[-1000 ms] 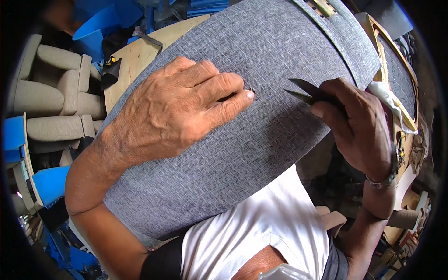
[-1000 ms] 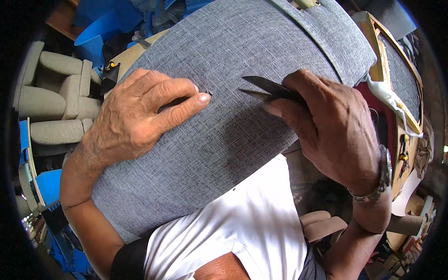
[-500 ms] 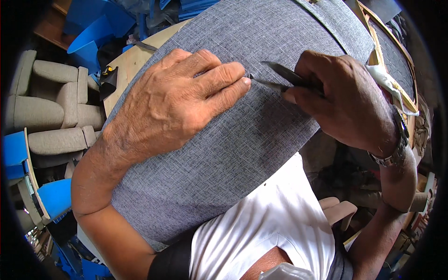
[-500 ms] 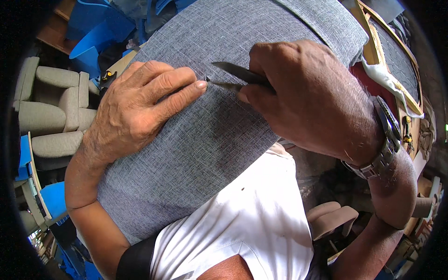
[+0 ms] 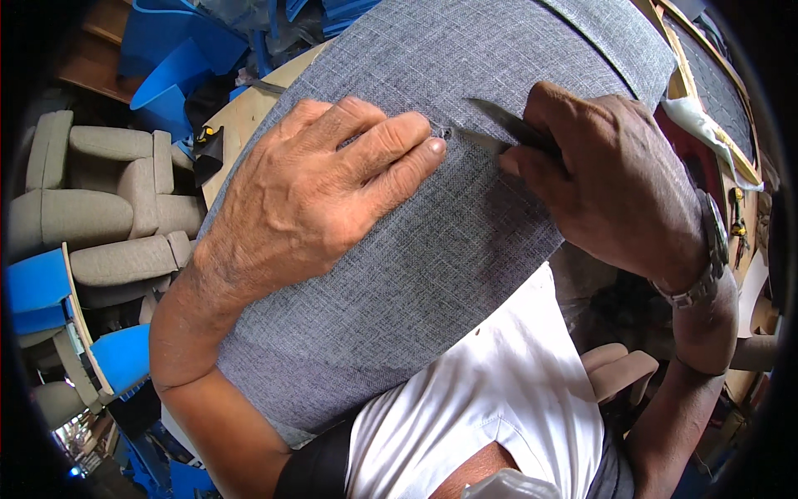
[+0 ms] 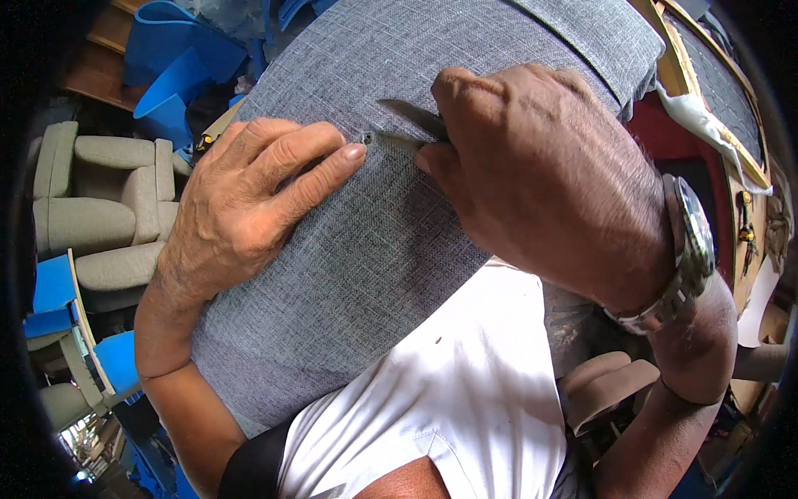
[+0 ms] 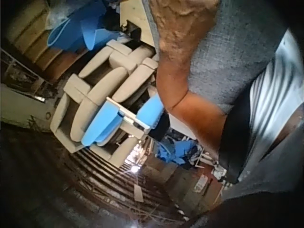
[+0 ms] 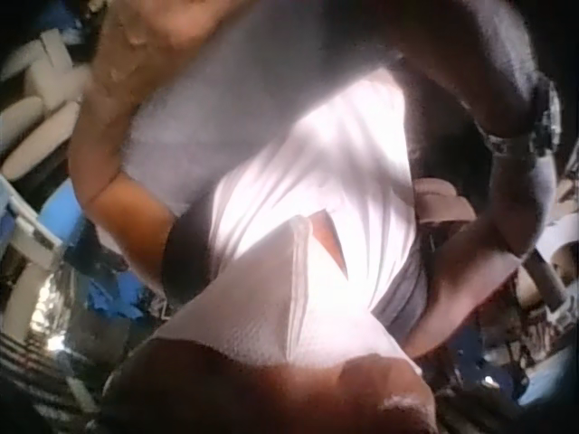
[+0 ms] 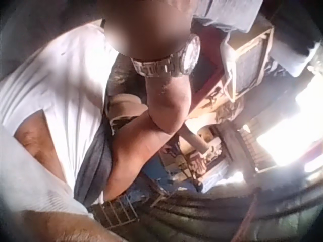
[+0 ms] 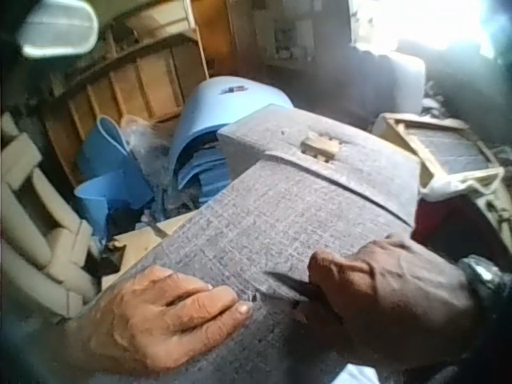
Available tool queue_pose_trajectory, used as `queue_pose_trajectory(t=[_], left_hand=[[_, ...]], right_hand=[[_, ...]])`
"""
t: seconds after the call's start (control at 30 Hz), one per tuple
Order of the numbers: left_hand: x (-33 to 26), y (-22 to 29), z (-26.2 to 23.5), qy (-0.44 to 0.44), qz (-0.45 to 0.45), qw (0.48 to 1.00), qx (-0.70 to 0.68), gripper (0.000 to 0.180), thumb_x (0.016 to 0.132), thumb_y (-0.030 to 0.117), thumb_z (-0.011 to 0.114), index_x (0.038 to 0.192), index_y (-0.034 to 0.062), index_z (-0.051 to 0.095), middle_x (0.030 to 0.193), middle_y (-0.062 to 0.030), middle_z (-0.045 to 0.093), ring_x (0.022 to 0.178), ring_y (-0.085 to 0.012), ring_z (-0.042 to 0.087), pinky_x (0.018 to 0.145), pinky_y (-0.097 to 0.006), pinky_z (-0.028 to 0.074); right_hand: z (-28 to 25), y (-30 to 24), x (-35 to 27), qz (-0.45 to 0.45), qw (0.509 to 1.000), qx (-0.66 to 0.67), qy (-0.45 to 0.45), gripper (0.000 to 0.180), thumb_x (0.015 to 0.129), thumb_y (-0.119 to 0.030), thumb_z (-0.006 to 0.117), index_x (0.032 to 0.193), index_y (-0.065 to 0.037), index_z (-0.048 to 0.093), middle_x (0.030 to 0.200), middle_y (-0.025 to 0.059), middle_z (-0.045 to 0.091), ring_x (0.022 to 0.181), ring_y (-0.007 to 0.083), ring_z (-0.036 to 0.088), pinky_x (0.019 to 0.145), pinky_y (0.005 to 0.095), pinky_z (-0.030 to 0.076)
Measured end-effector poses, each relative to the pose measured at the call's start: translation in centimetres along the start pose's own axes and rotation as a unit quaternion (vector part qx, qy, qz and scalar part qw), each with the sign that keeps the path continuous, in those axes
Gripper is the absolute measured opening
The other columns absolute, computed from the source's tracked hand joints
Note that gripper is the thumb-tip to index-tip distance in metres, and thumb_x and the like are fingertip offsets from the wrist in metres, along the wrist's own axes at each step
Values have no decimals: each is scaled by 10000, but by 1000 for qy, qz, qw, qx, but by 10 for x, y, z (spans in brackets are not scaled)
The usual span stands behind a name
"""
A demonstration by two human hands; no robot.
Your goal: Locating and cutting holes in the upholstery fabric of a furniture piece using scissors to prepare for bracket installation.
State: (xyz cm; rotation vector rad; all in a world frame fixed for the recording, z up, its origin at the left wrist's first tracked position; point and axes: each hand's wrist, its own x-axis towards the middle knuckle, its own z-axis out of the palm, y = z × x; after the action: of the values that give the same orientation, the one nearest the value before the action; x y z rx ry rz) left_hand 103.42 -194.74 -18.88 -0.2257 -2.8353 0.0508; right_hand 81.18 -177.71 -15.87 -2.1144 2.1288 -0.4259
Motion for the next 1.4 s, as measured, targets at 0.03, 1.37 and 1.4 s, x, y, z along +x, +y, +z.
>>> queue_pose_trajectory(t=[0.03, 1.37, 1.4], left_hand=[[1, 0, 0, 0, -3, 1000, -5, 437, 870, 104, 732, 1307, 108, 762, 1256, -36, 695, 1087, -214, 670, 866, -369, 569], [3, 0, -5, -26, -27, 999, -38, 484, 813, 59, 798, 1294, 85, 758, 1239, -47, 696, 1084, -245, 672, 890, -395, 569], [3, 0, -6, -28, -25, 999, -39, 484, 813, 59, 798, 1294, 85, 758, 1239, -47, 696, 1084, -245, 672, 890, -395, 569]], right_hand=[[1, 2, -1, 10, 1000, 21, -4, 244, 950, -197, 766, 917, -36, 586, 655, 156, 606, 600, 370, 649, 576, 464, 467], [8, 16, 6, 23, 995, 87, -29, 304, 855, -204, 863, 861, -28, 615, 611, 154, 581, 562, 350, 636, 564, 453, 459], [9, 16, 6, 14, 996, 88, -26, 303, 857, -204, 863, 859, -30, 615, 610, 152, 583, 559, 344, 636, 561, 449, 458]])
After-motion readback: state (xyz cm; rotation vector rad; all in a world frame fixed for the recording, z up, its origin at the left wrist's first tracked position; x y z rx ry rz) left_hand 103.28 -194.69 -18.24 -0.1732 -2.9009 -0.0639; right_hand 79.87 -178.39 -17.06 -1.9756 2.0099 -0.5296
